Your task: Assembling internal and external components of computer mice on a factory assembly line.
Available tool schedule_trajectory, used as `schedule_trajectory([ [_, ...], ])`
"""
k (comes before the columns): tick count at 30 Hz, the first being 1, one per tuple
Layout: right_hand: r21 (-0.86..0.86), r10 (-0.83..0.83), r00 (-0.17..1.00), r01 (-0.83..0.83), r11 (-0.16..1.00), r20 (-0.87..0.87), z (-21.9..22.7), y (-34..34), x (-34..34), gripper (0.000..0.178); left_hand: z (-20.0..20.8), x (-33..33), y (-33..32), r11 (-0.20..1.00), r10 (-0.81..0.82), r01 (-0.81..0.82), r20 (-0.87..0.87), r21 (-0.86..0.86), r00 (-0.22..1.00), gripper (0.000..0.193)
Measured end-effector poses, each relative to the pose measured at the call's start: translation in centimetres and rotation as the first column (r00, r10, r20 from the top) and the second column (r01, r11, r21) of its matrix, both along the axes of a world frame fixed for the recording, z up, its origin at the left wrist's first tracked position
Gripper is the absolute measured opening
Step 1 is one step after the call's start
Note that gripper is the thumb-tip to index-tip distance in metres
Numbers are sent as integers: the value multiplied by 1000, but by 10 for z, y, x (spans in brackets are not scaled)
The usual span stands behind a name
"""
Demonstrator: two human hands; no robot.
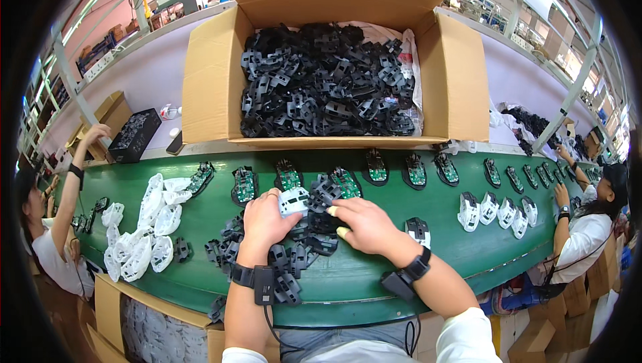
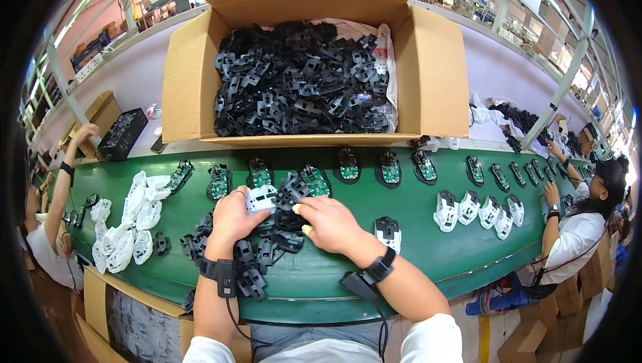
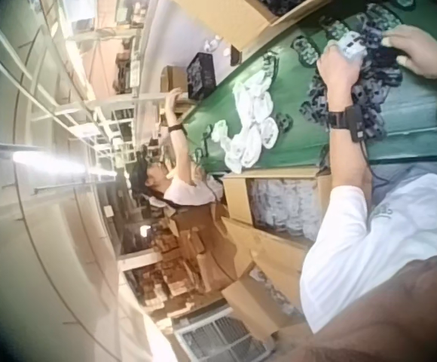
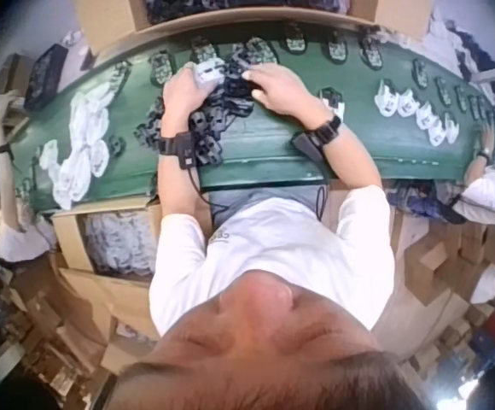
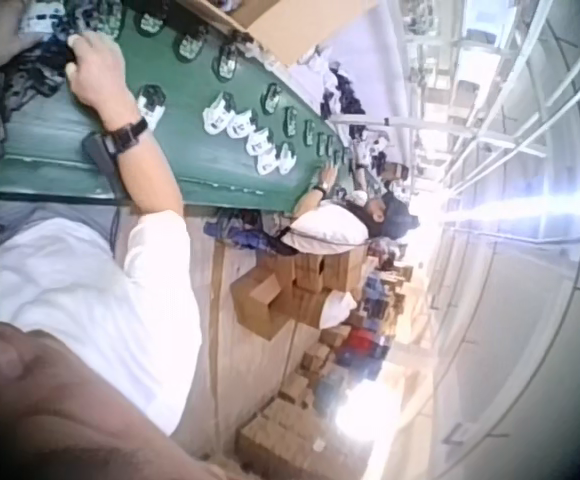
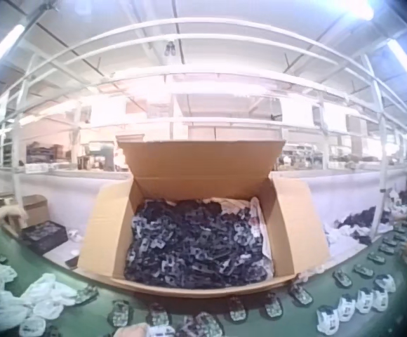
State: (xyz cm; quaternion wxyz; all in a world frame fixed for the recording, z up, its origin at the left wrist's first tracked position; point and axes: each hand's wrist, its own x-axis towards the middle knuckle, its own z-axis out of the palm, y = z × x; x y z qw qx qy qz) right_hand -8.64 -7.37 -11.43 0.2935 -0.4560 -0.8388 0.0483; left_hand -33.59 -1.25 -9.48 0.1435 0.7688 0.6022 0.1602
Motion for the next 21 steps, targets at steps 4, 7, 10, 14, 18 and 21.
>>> schedule_trajectory([
  [4,2,-22,995,22,1000,98,-14,6,-18,34,-12,-8,-4,955,161,-200,184,218,970,69],
  [7,85,-13,1000,11,996,27,-23,4,-9,28,-5,-3,-5,866,148,-307,383,395,912,70],
  [10,56,-40,975,54,997,-219,-20,-2,-1,21,1,5,-12,844,28,-277,478,459,878,70],
  [14,-533,-429,684,69,843,-590,-5,-7,5,26,-2,14,-32,912,-181,-113,634,394,752,67],
  [18,-658,-448,822,124,743,-351,-5,-14,38,19,-5,36,-54,968,-235,94,718,231,655,65],
  [21,72,-293,954,298,952,-69,-13,-33,45,22,-7,42,-59,972,-232,175,748,156,622,53],
])
